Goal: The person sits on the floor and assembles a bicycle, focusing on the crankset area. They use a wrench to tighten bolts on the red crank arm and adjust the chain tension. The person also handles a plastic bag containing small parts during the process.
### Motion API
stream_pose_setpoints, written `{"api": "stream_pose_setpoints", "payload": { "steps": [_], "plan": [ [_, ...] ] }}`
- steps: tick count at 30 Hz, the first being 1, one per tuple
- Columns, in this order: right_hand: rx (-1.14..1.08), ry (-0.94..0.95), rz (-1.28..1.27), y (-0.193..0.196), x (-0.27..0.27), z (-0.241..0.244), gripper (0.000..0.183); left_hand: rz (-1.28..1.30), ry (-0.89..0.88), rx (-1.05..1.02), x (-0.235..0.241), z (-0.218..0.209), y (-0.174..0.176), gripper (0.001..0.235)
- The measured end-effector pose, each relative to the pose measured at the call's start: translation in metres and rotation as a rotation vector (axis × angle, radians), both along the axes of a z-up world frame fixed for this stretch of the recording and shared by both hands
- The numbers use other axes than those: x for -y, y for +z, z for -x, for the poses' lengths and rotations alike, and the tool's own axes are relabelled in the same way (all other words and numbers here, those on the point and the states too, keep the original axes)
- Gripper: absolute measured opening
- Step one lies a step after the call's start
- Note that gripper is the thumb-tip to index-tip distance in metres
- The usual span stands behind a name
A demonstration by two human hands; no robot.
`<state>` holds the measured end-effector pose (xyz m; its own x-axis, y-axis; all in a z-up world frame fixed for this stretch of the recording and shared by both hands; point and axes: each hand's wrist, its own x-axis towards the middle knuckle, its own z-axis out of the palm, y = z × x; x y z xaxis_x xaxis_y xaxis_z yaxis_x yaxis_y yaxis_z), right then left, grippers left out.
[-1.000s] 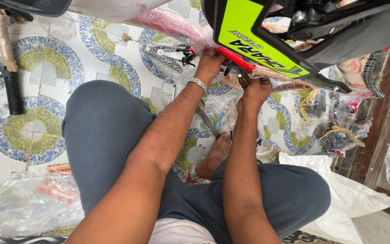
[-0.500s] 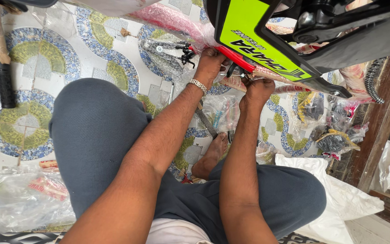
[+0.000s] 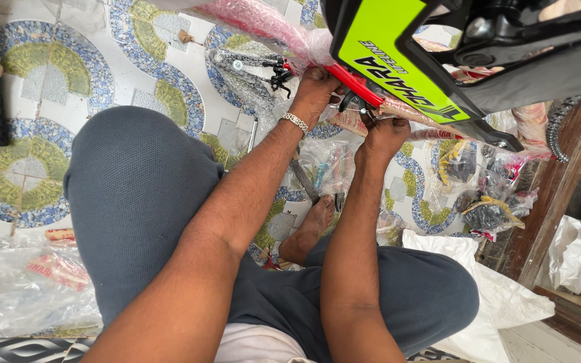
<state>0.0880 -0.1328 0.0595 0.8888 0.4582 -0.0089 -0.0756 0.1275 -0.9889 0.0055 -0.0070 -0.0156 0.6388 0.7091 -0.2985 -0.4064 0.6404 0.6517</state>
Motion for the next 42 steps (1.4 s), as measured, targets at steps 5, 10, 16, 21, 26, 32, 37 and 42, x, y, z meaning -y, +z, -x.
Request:
{"api": "stream_pose_setpoints", "payload": {
  "steps": [5,10,16,21,26,32,37,42],
  "plan": [
    [-0.008,-0.001,0.007,-0.003,0.0,-0.003,0.014,-0.012,-0.012,-0.041,0.002,0.0,0.007,0.011],
    [-0.007,-0.001,0.026,0.002,0.0,0.0,0.012,0.003,-0.017,-0.056,0.003,-0.003,0.005,0.014],
    [-0.012,0.009,0.008,0.002,-0.001,0.001,0.013,-0.029,-0.01,0.026,0.005,-0.009,-0.008,0.015],
    [-0.034,0.038,-0.007,0.003,0.001,-0.003,0.012,-0.036,-0.01,0.018,0.006,-0.008,-0.007,0.017],
    [-0.029,0.09,-0.048,0.004,0.001,-0.006,0.014,0.011,-0.013,0.072,0.006,0.001,0.007,0.022],
    [-0.028,0.102,-0.06,-0.006,0.008,-0.012,0.016,0.046,-0.083,0.133,-0.004,0.011,0.013,0.024],
    [-0.027,0.099,-0.091,-0.007,0.008,-0.008,0.019,0.116,-0.063,0.17,-0.001,0.012,0.022,0.022],
    [-0.012,0.098,-0.049,-0.002,0.007,0.001,0.019,0.214,-0.087,0.321,0.002,0.025,0.032,0.023]
  ]
}}
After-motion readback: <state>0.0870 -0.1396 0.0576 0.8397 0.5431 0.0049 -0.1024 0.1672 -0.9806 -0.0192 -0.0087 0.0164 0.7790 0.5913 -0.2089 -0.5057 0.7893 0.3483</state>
